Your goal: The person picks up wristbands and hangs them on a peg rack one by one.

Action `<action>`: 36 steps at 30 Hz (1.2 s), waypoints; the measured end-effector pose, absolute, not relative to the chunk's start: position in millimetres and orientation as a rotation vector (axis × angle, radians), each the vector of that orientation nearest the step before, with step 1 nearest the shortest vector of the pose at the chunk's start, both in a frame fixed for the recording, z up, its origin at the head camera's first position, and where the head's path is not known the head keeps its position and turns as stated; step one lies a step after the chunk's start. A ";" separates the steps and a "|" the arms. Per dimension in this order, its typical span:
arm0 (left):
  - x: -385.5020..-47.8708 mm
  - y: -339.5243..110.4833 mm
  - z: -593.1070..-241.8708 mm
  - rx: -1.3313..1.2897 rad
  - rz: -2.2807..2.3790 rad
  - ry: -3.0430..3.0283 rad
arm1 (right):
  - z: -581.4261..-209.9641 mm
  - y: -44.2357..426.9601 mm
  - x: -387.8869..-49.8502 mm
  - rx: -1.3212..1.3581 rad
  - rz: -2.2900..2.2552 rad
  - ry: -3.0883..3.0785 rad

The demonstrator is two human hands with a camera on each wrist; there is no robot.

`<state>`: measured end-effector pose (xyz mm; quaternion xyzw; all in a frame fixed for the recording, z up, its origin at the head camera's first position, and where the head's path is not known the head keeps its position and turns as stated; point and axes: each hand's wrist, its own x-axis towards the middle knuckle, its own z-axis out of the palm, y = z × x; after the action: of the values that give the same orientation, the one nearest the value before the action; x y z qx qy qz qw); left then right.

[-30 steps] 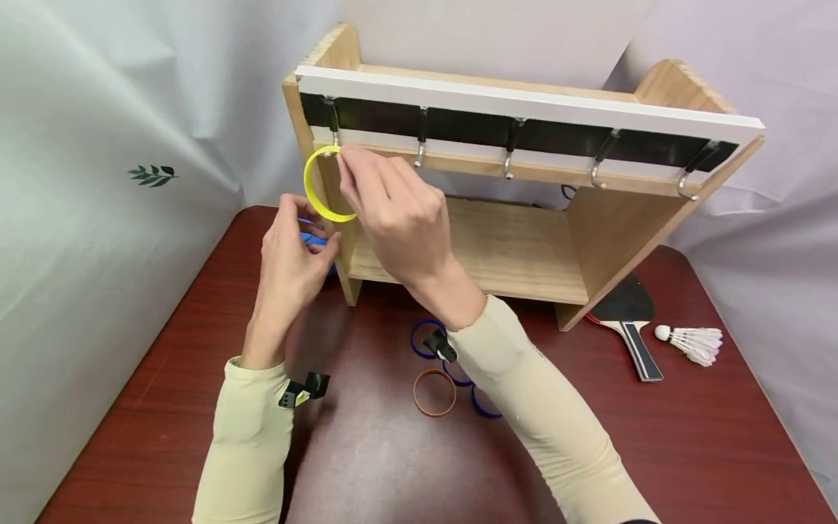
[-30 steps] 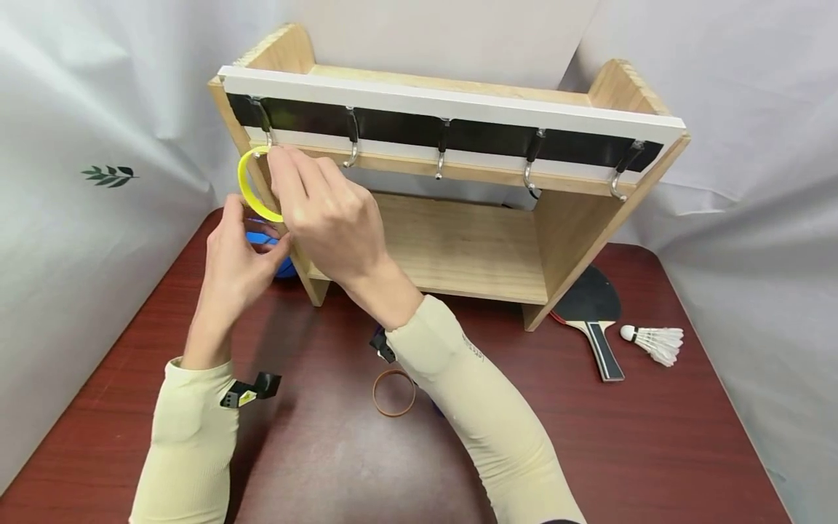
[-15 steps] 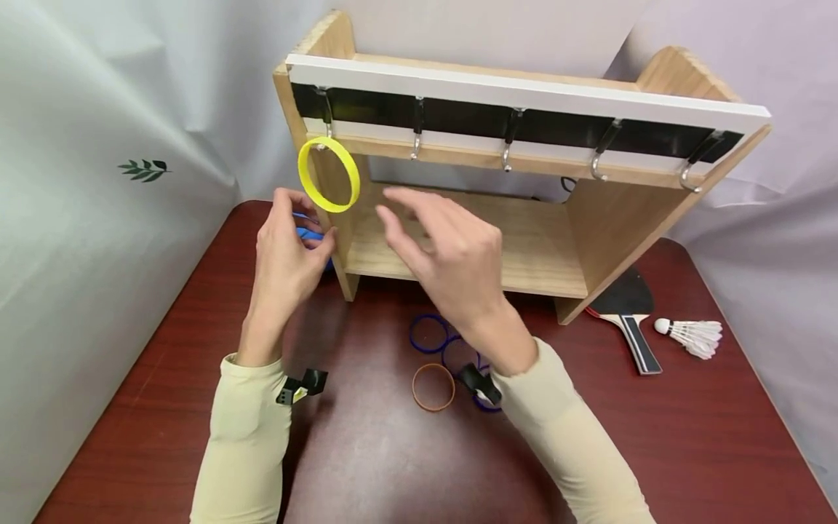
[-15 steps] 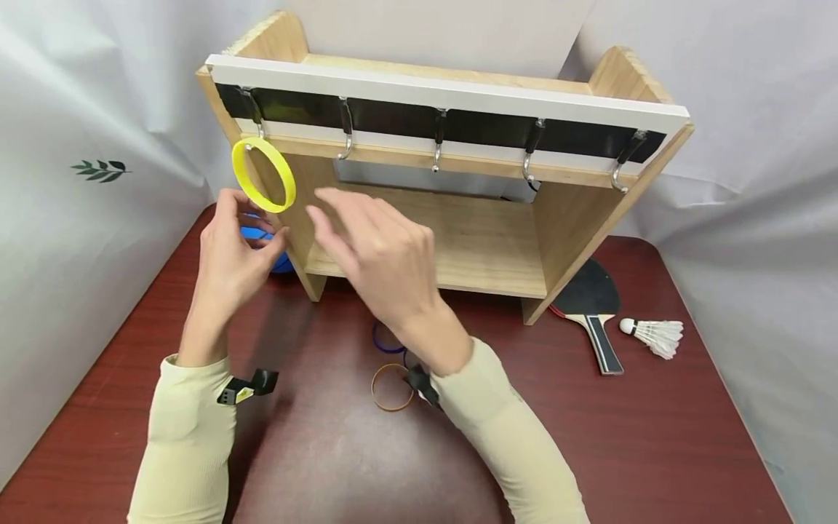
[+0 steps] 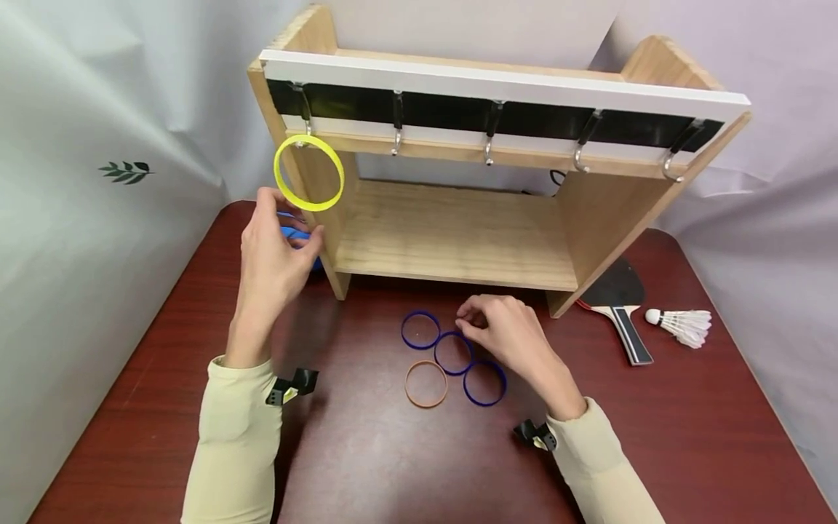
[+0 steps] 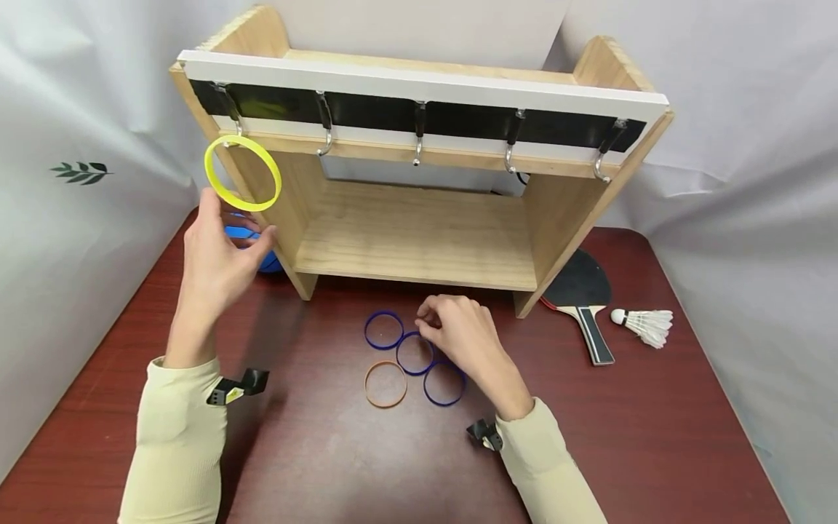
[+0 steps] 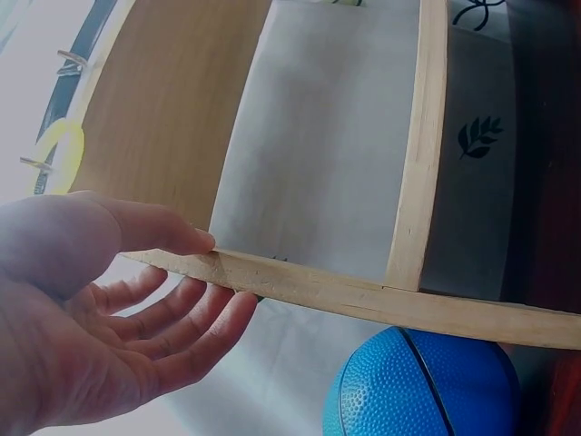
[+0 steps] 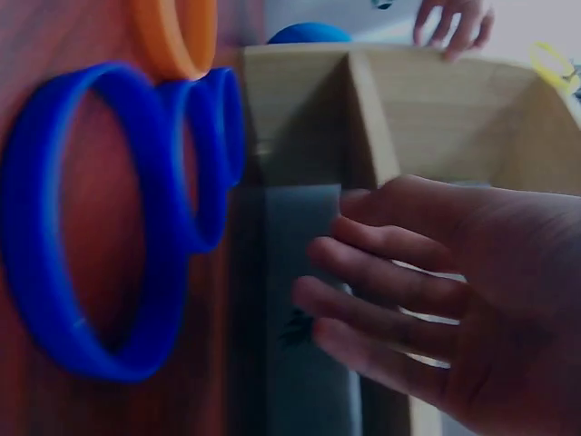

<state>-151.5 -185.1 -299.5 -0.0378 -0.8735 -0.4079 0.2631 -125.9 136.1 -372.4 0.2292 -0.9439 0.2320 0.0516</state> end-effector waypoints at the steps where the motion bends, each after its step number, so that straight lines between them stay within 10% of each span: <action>1: -151.4 -185.4 -299.7 -0.099 -1.105 -2.362 | -376.1 138.1 -126.2 0.699 0.705 -2.906; 36: -152.0 -184.3 -300.6 -0.107 -1.093 -2.348 | -389.9 141.7 -129.3 0.679 0.772 -2.736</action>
<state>-152.0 -184.3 -300.6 -0.0398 -0.8718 -0.4058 0.2715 -129.3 141.7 -389.9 0.2308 -0.9306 0.2625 0.1090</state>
